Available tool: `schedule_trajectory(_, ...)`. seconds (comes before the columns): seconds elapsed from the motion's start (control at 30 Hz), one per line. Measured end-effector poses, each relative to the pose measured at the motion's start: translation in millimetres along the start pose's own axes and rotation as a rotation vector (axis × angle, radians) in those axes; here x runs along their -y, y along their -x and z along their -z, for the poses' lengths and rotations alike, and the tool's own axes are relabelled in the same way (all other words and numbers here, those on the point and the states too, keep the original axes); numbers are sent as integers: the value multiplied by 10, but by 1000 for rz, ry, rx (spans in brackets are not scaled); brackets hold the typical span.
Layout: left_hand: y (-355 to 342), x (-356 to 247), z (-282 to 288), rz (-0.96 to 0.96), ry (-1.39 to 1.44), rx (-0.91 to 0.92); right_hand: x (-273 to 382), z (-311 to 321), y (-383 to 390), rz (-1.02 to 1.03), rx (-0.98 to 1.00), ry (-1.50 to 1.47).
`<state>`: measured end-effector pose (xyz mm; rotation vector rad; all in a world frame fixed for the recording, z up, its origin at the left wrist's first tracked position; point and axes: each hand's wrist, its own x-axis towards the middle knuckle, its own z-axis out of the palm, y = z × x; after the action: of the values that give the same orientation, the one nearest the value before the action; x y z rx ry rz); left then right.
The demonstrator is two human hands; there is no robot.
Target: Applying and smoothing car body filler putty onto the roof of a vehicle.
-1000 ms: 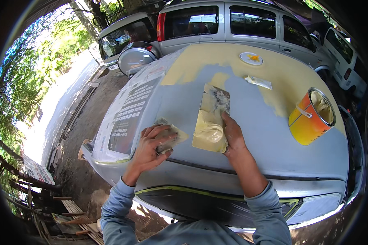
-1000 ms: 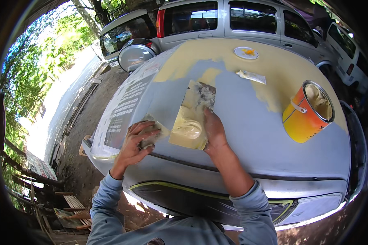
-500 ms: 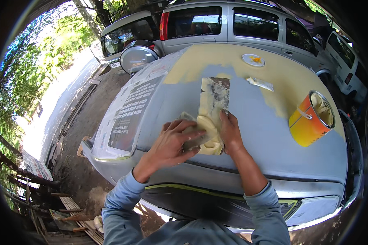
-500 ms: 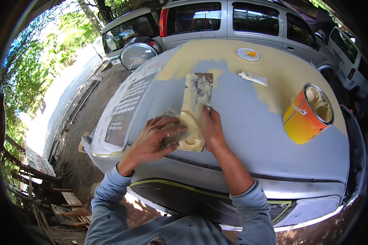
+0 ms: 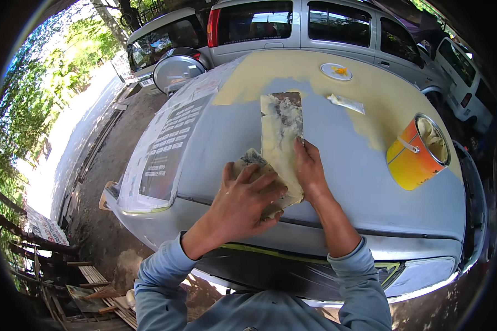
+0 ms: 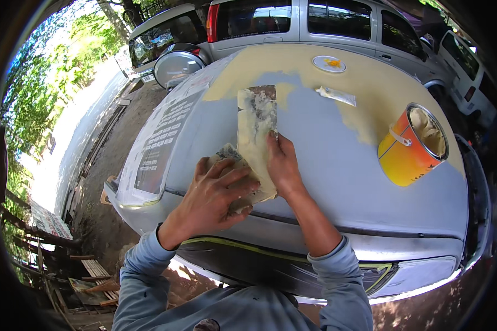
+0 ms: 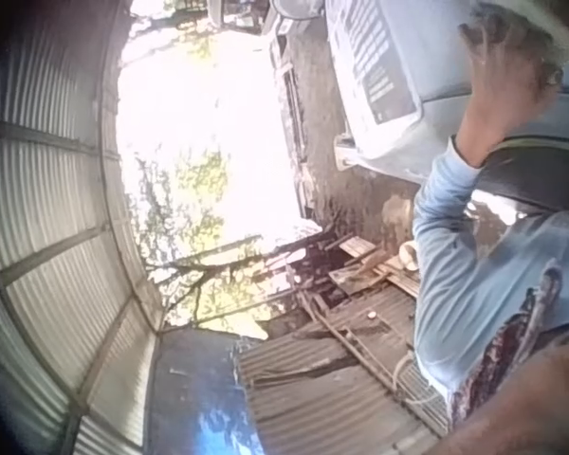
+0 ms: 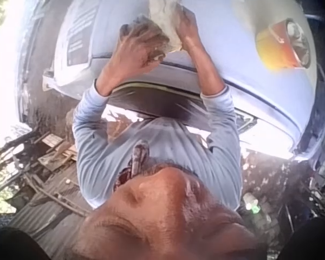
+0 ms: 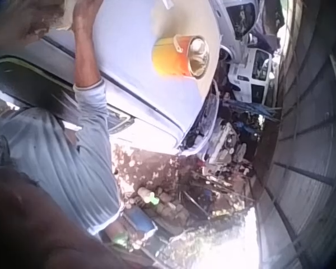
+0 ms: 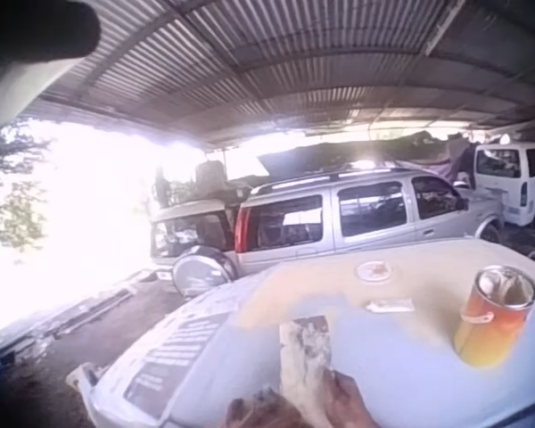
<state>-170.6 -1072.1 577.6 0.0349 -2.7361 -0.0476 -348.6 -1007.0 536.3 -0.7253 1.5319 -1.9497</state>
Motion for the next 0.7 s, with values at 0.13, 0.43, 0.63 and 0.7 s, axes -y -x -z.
schedule_trajectory(0.13, 77, -39, 146, 71, 8, 119, 142, 19, -30, -48, -7, -89)
schedule_trajectory(0.43, 284, 227, 15, 185, 1128, -408, 159, -53, 5, -247, -151, -220)
schedule_trajectory(0.63, 304, 325, -308, 222, 884, -399, -90, -192, 85, -426, 34, -524)
schedule_trajectory(0.7, 398, 463, -311, 205, 679, -357, -57, -188, 64, -438, 1, -498)
